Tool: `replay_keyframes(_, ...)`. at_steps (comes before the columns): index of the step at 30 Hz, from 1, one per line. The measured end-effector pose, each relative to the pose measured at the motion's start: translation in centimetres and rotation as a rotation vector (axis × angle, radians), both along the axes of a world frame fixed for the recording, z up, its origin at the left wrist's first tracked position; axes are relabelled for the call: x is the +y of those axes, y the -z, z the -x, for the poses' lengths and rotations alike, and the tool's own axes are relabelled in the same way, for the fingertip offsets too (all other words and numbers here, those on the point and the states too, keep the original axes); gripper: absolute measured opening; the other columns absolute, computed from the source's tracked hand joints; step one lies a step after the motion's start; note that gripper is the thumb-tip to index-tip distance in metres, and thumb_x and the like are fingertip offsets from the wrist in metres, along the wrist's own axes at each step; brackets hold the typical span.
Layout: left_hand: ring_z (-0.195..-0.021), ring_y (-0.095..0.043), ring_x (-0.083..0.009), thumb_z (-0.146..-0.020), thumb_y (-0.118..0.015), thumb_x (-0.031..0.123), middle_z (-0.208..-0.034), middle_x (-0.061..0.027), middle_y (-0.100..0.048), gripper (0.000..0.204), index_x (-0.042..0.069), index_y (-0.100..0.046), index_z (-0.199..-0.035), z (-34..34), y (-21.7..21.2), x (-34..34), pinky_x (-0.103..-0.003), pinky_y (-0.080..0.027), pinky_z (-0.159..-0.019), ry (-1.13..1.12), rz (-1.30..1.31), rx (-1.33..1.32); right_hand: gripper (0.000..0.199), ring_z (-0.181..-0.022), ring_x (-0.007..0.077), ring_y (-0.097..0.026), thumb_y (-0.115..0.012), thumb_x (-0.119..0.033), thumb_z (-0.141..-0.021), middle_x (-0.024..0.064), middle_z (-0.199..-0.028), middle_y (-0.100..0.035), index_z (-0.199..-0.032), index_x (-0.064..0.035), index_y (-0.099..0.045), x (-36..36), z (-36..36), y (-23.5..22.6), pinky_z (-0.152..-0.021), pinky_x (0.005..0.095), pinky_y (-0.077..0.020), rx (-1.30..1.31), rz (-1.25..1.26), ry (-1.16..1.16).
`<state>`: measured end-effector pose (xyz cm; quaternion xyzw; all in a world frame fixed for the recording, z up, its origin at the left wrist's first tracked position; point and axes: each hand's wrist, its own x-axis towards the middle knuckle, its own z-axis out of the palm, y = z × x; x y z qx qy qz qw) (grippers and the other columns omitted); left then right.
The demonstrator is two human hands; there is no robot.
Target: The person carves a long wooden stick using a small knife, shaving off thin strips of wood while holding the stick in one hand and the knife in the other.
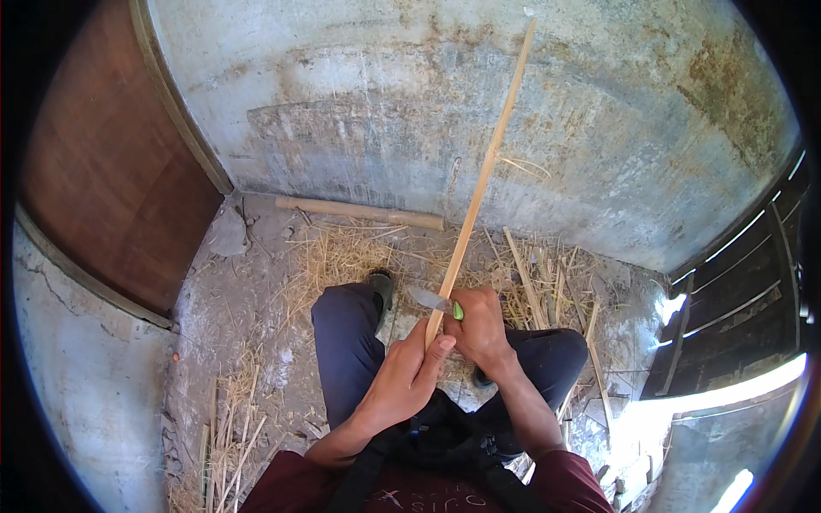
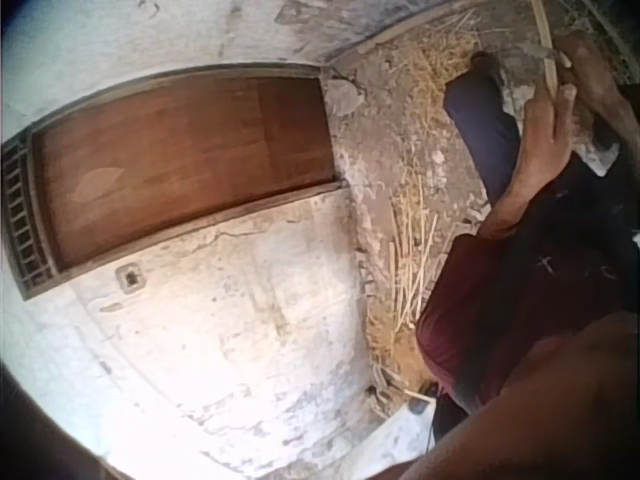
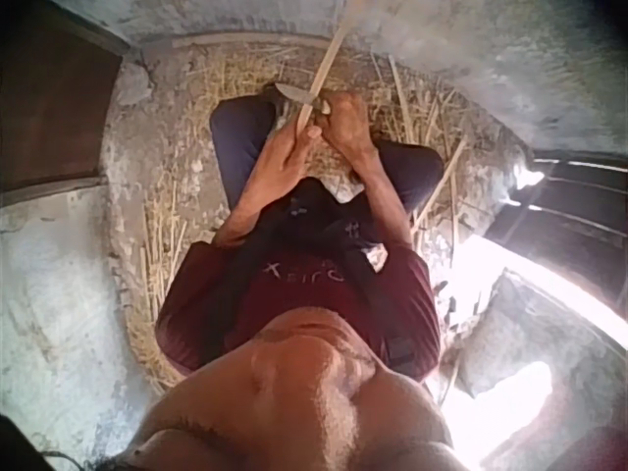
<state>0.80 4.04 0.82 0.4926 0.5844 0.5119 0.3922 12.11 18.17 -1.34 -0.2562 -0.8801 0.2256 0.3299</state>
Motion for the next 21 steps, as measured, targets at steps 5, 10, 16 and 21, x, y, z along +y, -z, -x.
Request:
replay_keyframes(5,-0.057,-0.057,-0.0220,-0.117,-0.049,0.034,-0.066,-0.0092,-0.055,0.037,-0.002,-0.052,-0.110,0.2,-0.6,-0.1,-0.038,-0.046,-0.058,0.017,-0.012,-0.025,0.026,-0.075,0.0482,-0.068,-0.071,-0.003,-0.072,0.0249,-0.079,-0.071,-0.096,0.0044,-0.077,0.4,0.6,-0.1,-0.072,0.0556,-0.0541,0.026,0.068,-0.012)
replay_keyframes(10,-0.057,-0.058,-0.0215,-0.117,-0.049,0.035,-0.066,-0.0087,-0.055,0.037,-0.001,-0.052,-0.107,-0.2,-0.5,-0.2,-0.039,-0.046,-0.057,0.018,0.014,-0.036,0.016,-0.074,0.0505,-0.067,-0.070,0.000,-0.074,0.0288,-0.075,-0.066,-0.089,0.0059,-0.074,1.5,1.3,-1.3,-0.069,0.0559,-0.0532,0.137,-0.013,0.120)
replay_keyframes(16,-0.056,-0.057,-0.0214,-0.117,-0.050,0.034,-0.066,-0.0088,-0.055,0.038,-0.001,-0.052,-0.105,0.2,-0.6,-0.1,-0.039,-0.046,-0.056,0.015,0.019,-0.014,0.006,-0.073,0.0518,-0.066,-0.069,0.001,-0.077,0.0314,-0.074,-0.064,-0.076,0.0058,-0.067,3.3,1.9,-0.2,-0.068,0.0553,-0.0517,0.096,0.069,0.160)
replay_keyframes(21,-0.056,-0.057,-0.0213,-0.117,-0.049,0.035,-0.065,-0.0087,-0.054,0.038,-0.001,-0.052,-0.105,0.1,-0.5,-0.1,-0.039,-0.046,-0.056,0.023,0.028,-0.027,0.008,-0.072,0.0527,-0.064,-0.067,0.001,-0.082,0.0314,-0.073,-0.064,-0.078,0.0070,-0.068,6.0,2.7,-0.3,-0.067,0.0563,-0.0494,0.161,-0.026,0.221)
